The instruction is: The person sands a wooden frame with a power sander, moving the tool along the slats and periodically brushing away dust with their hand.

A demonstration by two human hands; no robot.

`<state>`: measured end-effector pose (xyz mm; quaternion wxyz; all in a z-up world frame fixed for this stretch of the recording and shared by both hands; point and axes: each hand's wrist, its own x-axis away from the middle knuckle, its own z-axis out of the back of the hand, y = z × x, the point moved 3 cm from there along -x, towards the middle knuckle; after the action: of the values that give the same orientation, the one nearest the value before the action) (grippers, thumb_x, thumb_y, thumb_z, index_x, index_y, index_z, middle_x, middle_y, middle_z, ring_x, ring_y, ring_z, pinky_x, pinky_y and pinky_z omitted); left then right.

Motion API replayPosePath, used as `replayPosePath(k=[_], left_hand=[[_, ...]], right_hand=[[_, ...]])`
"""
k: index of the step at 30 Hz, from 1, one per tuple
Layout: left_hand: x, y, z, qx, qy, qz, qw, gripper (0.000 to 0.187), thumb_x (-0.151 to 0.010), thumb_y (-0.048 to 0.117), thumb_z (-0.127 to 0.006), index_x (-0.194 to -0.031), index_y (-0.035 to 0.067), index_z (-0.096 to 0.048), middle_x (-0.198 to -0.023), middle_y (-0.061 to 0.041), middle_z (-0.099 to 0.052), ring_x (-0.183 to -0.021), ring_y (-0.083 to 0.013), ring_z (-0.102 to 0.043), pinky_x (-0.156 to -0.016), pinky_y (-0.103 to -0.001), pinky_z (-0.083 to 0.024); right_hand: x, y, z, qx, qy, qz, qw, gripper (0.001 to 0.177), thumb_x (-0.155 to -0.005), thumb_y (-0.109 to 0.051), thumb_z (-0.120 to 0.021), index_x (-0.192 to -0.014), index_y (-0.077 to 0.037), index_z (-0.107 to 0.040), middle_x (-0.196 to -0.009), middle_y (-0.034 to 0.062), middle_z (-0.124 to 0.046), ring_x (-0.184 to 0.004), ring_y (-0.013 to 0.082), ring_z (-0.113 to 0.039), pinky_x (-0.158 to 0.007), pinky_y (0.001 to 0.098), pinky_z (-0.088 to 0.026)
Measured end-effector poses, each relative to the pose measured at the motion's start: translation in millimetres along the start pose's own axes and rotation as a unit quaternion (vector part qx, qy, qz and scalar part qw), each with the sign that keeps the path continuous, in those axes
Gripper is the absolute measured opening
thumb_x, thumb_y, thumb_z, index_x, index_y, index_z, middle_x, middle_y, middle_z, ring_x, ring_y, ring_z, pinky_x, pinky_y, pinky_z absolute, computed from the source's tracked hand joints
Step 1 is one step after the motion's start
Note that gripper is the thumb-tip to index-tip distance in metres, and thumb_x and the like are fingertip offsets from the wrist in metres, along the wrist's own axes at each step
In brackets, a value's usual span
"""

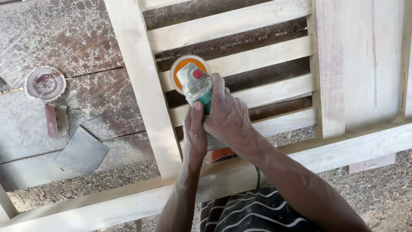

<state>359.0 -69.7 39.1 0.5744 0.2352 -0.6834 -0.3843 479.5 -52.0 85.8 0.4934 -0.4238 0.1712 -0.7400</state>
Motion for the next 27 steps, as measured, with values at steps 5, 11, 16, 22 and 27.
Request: replayPosePath(k=[5,11,16,22,27], left_hand=[[-11,5,-45,0.057,-0.073,-0.029,0.995,0.074,-0.103,0.058,-0.039,-0.138,-0.006,-0.053,-0.123,-0.022,-0.067,-0.114,-0.0314,-0.069,-0.096,-0.041,-0.059],[-22,13,-69,0.042,-0.083,-0.01,0.996,0.072,-0.104,0.054,-0.048,-0.132,-0.012,-0.058,-0.119,-0.03,-0.07,-0.113,-0.0366,-0.065,-0.096,-0.043,-0.054],[-21,9,-33,0.039,-0.08,-0.012,0.996,0.074,-0.101,0.059,-0.039,-0.139,-0.004,-0.049,-0.123,-0.017,-0.064,-0.115,-0.0251,-0.066,-0.097,-0.035,-0.057],[2,7,-1,0.016,0.005,-0.017,1.0,0.074,-0.105,0.057,-0.036,-0.133,-0.007,-0.061,-0.116,-0.023,-0.07,-0.106,-0.0289,-0.066,-0.091,-0.037,-0.054],[-1,9,-27,0.048,-0.041,-0.037,0.997,0.07,-0.105,0.055,-0.037,-0.137,-0.005,-0.054,-0.125,-0.018,-0.066,-0.117,-0.027,-0.064,-0.099,-0.036,-0.052]], right_hand=[[-5,33,28,0.022,0.008,-0.038,0.999,0.071,-0.085,-0.015,-0.073,-0.137,0.005,-0.029,-0.1,0.029,-0.071,-0.078,0.0361,-0.077,-0.061,0.0413,-0.067],[-2,48,53,0.059,0.053,-0.044,0.996,0.073,-0.091,-0.014,-0.078,-0.138,0.006,-0.026,-0.089,0.0301,-0.072,-0.075,0.0385,-0.073,-0.067,0.0451,-0.059],[-12,30,23,-0.005,0.0,-0.067,0.998,0.074,-0.085,-0.013,-0.074,-0.139,0.006,-0.027,-0.098,0.0273,-0.071,-0.07,0.032,-0.076,-0.049,0.0369,-0.065],[-8,5,4,0.039,-0.002,0.054,0.998,0.08,-0.083,-0.019,-0.081,-0.137,0.011,-0.03,-0.097,0.0337,-0.068,-0.069,0.0362,-0.074,-0.054,0.0397,-0.063],[-9,24,14,0.034,-0.014,0.013,0.999,0.071,-0.086,-0.015,-0.074,-0.137,0.009,-0.031,-0.102,0.0324,-0.069,-0.07,0.0338,-0.076,-0.05,0.0378,-0.066]])
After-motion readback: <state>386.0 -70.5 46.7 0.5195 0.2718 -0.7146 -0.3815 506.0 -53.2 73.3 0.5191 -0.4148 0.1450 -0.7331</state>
